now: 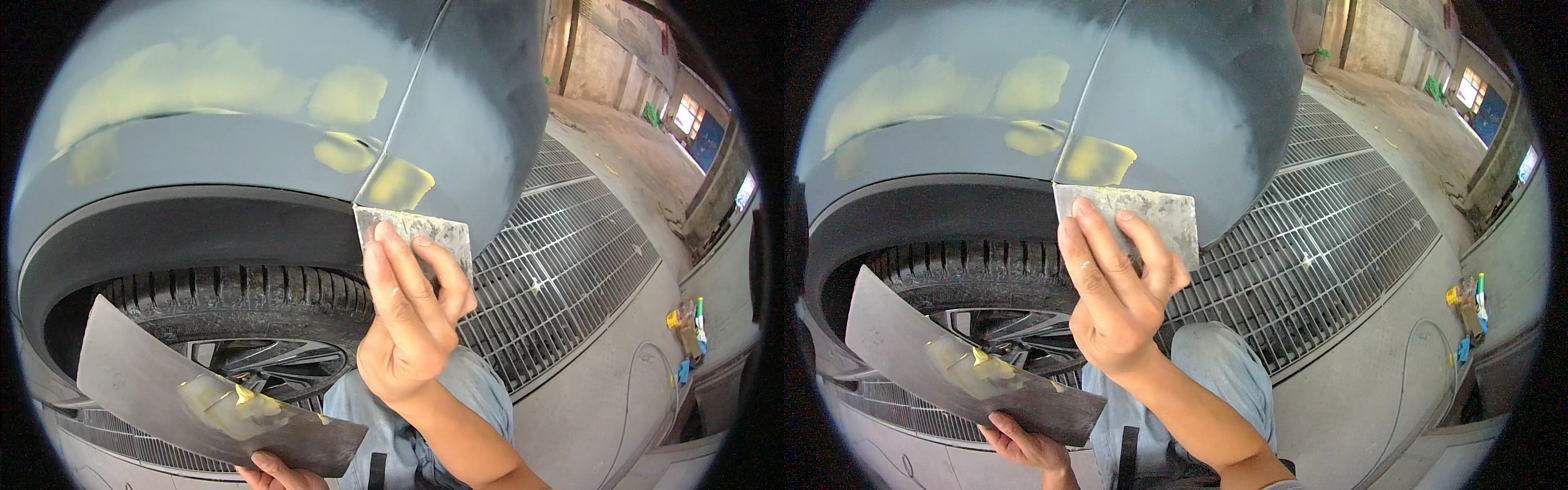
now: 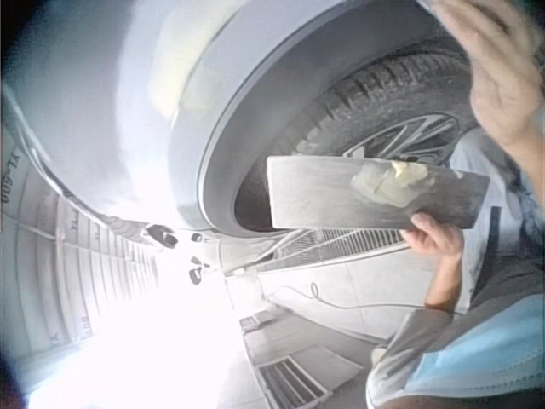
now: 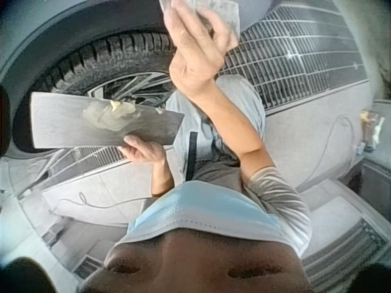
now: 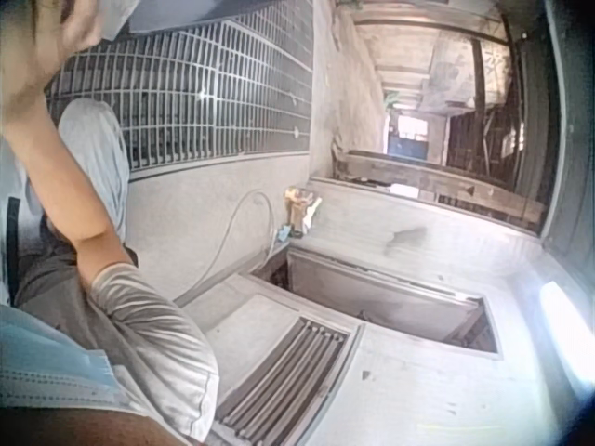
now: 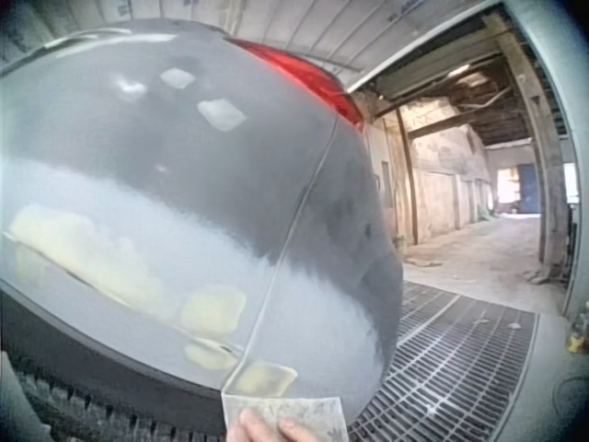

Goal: The person applies yellow body filler to a car's rear bumper using a metal spreader and a smaller scraper. They repeatedly scoop filler from the spreader and smooth it onto the surface, working along the bumper's edge and wheel arch.

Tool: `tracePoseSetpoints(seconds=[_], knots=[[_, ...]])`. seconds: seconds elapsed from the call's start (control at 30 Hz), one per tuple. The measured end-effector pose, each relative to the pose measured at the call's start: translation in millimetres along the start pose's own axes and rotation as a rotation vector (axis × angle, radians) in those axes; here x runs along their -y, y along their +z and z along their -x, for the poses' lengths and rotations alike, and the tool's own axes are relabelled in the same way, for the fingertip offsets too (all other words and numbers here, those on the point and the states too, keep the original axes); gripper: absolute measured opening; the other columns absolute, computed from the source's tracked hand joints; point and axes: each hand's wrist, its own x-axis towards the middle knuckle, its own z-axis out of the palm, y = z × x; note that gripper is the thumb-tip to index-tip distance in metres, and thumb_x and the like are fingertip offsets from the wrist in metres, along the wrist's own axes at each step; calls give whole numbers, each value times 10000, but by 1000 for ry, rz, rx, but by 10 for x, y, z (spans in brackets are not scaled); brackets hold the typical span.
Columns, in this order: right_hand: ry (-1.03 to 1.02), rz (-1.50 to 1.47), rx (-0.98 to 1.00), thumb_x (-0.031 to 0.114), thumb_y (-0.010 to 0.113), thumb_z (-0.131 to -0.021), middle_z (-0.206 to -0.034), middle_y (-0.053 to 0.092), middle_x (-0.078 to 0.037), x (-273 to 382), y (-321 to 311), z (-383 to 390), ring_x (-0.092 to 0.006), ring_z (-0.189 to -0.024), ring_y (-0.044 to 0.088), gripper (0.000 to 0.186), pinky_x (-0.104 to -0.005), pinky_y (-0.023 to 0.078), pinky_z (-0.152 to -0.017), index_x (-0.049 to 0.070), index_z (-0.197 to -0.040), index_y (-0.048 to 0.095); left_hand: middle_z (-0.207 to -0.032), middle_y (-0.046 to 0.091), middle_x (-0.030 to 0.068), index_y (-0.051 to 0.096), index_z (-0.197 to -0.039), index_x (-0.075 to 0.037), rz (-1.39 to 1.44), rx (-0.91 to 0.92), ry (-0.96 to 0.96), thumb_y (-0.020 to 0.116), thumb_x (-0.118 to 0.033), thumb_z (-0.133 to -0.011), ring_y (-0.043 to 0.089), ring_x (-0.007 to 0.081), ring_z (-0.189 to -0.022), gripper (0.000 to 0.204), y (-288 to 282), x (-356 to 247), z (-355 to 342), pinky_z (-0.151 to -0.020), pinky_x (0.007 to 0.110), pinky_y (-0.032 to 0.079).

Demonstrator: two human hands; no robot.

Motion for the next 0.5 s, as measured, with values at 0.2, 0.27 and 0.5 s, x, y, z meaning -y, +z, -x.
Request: tracePoseSetpoints(seconds=[0.2,0.27,0.5], knots=[[-3,-21,-108,10,666,-934,-1340,797,-120,-69,12,-182,-283,-1266,640,381,-359,322,-1116,22,-1281,821,-1375,662,141,556,-1420,29,49,-4,-13,519,-319,-1194,628,200,-1197,417,-5,-42,-17,-1056,353,516],[0,-4,-111,8,670,-933,-1337,798,-119,-75,42,-229,-280,-1258,644,383,-357,326,-1114,20,-1286,819,-1375,662,141,559,-1413,27,26,-12,-13,518,-318,-1194,629,196,-1193,411,-9,-41,-14,-1054,351,516],[-27,24,-34,-106,703,-885,-1322,800,-145,-16,61,-140,-287,-1231,657,436,-355,383,-1098,0,-1294,809,-1368,666,144,567,-1384,27,7,-20,11,517,-308,-1194,627,190,-1196,389,-39,26,-34,-1058,341,509]])
